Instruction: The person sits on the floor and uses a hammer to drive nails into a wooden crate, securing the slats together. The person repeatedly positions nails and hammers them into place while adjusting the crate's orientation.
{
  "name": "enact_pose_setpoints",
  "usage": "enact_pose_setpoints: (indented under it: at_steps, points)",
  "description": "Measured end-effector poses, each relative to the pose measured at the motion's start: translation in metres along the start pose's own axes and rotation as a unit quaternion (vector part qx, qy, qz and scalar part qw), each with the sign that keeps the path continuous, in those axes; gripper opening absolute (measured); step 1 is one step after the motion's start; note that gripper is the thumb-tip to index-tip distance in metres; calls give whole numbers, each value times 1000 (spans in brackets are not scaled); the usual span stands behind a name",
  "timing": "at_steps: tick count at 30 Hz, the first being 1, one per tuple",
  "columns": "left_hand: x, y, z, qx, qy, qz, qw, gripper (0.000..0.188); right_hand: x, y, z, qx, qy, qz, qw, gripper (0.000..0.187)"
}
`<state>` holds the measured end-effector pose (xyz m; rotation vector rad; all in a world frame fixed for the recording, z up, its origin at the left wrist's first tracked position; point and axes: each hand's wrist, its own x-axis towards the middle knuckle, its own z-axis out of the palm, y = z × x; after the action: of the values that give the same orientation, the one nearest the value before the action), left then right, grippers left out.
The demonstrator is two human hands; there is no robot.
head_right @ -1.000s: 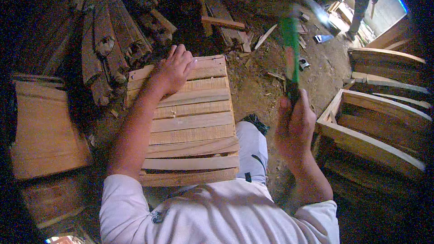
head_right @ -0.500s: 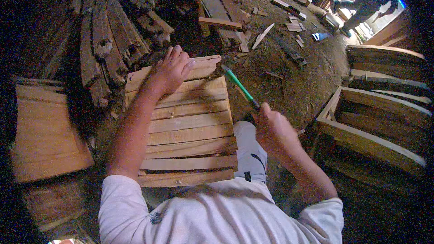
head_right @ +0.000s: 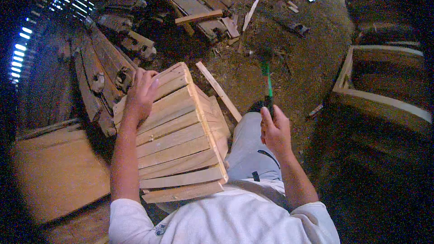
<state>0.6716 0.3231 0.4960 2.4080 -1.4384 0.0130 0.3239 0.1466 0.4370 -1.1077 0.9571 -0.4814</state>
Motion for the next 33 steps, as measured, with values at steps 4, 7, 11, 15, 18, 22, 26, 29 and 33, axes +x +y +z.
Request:
enact_pose_setpoints:
  at_steps: [4, 7, 11, 15, 18, 22, 26, 29, 33]
  points:
    - [6, 14, -4, 25, -17, -11, 999, 28, 46, 82, -28, -78, 5, 27, 997, 30]
    - [7, 13, -3, 16, -45, -26, 999, 30, 85, 140, -62, -223, 41, 1, 974, 38]
    - [6, 14, -3, 21, -15, -21, 999, 38, 134, 182, -114, -469, 174, -54, 864, 33]
    - [-4, 1, 8, -87, 64, -87, 990, 40, 175, 252, -188, -629, 265, -2, 731, 27]
    - [-5, 1, 1, -107, 74, -102, 986, 36, 192, 304, -224, -716, 274, -23, 641, 31]
    - [-2, 23, -19, 129, 38, 30, 990, 31, 197, 341, -230, -725, 312, -95, 607, 49]
    - [27, 87, -23, 151, 31, -19, 988, 38, 202, 364, -232, -683, 340, -136, 632, 61]
    - [28, 115, -22, 104, -50, -61, 991, 44, 202, 356, -233, -666, 344, -138, 647, 59]
    - [40, 148, -11, 93, -125, -39, 987, 48, 202, 358, -232, -676, 335, -132, 643, 58]
